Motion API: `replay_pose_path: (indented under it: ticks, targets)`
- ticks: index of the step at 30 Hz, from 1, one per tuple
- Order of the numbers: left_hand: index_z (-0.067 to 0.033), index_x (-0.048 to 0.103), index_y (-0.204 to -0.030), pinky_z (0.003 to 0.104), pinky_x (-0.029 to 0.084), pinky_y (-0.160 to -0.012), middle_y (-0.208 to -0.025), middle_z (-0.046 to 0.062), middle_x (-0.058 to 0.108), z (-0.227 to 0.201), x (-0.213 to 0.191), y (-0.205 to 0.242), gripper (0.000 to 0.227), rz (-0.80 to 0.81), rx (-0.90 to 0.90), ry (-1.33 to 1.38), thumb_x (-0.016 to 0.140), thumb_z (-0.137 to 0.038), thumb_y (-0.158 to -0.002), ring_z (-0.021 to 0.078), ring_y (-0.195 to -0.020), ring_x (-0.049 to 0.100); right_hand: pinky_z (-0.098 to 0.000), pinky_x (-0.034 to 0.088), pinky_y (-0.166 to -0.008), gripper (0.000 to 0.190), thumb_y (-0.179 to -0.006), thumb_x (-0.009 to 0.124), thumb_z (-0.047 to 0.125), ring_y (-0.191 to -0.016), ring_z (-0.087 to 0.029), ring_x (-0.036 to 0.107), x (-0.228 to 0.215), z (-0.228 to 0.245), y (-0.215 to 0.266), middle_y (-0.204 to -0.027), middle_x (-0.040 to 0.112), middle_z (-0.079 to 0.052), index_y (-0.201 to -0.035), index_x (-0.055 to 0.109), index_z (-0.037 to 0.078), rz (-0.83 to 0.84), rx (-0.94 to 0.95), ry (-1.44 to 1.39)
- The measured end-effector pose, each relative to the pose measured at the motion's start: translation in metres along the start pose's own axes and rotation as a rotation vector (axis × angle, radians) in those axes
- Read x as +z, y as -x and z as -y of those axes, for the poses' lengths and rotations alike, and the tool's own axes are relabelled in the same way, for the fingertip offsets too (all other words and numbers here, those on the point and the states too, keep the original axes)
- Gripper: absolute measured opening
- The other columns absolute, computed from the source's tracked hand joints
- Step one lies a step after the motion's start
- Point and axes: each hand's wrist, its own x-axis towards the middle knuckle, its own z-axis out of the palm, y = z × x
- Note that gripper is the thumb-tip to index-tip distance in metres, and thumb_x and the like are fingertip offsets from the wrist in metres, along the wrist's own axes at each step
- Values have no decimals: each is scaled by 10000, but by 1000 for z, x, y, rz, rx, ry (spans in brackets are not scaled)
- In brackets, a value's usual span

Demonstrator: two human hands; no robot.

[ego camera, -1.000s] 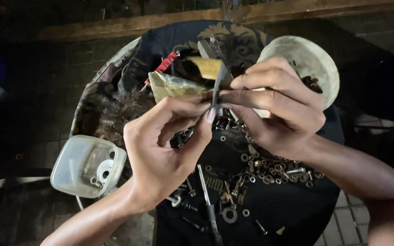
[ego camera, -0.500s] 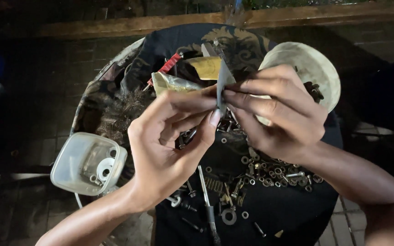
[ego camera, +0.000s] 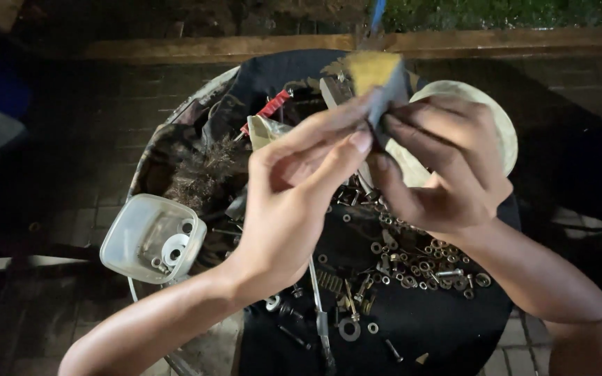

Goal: The person sands a small metal part with a sanding block, repeatedly rubbing its surfaces. They pause to inspect the part, then continue sanding. The workspace contains scattered nuts, bolts, and washers on a dark cloth.

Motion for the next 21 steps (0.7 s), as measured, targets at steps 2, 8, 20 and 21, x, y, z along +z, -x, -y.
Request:
replay_pose_path:
  ticks: [2, 8, 20, 21]
  targets:
    - [-3, 663, -1309, 368, 526, -1215, -1448, 194, 640, 6, 1, -2, 320, -9, -25, 148, 668, -61, -994, 257, -1395, 609, -506, 582, -786, 179, -989, 671, 42, -882, -421, 692, 0, -1, -3, -1007, 674, -286, -1026, 688, -133, -38, -8, 3]
    - [34, 626, -1351, 425, 472, -1234, -1421, 191, 642, 17, -11, 3, 425, 8, -54, 175, 689, -150, -973, 260, -1374, 601, -534, 588, -836, 178, -990, 685, 66, -954, -388, 668, 3, 2, 4, -1094, 656, -273, -1091, 665, -79, 74, -3, 5]
    - [36, 478, -1475, 364, 399, -1233, -1546, 189, 514, 10, -11, 7, 596, 1, -80, 32, 643, -204, -955, 244, -1477, 461, -479, 610, -836, 308, -980, 632, 202, -932, -414, 692, 14, 5, 4, -1046, 719, -266, -1041, 724, -85, 60, 41, -19]
    - [33, 518, -1449, 370, 435, -1215, -1500, 178, 565, 11, -13, 8, 547, -12, -76, 26, 641, -180, -961, 240, -1434, 515, -458, 607, -808, 311, -959, 634, 197, -903, -398, 691, 16, 5, 3, -1004, 725, -264, -1012, 732, -94, 51, 33, -32]
